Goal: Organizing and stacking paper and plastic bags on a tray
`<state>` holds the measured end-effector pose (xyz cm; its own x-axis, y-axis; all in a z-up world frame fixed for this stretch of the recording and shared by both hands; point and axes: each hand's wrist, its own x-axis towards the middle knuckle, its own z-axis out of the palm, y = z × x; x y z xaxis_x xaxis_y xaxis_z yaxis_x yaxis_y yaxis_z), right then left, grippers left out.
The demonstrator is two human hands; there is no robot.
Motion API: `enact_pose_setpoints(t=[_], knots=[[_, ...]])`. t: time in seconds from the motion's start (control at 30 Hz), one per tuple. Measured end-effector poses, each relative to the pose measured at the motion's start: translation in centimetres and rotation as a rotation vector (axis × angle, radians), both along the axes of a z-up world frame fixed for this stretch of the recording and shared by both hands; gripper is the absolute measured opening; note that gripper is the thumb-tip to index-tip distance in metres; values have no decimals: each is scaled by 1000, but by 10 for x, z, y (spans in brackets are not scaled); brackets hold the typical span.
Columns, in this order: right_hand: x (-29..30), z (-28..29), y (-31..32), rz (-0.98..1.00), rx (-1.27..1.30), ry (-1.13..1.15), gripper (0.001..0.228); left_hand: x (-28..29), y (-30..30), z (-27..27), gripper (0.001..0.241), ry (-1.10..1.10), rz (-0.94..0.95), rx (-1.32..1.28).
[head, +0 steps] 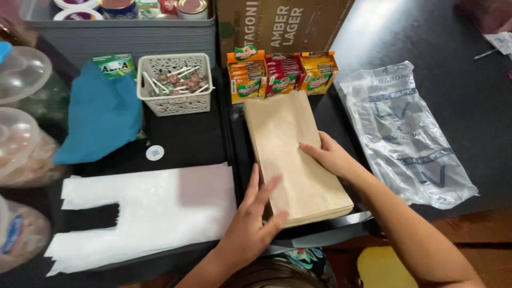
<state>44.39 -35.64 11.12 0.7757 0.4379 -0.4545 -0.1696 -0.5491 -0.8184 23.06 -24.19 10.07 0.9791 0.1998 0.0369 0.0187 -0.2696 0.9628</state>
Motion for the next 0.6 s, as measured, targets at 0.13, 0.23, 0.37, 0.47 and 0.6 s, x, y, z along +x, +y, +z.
enact_pose_setpoints(t=[0.13, 0.23, 0.37, 0.47, 0.6], knots=[[24, 14, -8, 312, -399, -244, 49, 2, -5, -8, 65, -9, -34, 151], [53, 7, -19, 577, -561, -518, 64, 3, -10, -9, 59, -94, 24, 322], [77, -27, -23, 299, 52, -653, 42, 9, -15, 14, 48, -288, 58, 820], [90, -56, -26, 297, 371, -561, 31, 21, -8, 17, 38, -246, -106, 871], [95, -58, -31, 347, 408, -378, 27, 45, 4, 25, 37, 103, -415, 989]])
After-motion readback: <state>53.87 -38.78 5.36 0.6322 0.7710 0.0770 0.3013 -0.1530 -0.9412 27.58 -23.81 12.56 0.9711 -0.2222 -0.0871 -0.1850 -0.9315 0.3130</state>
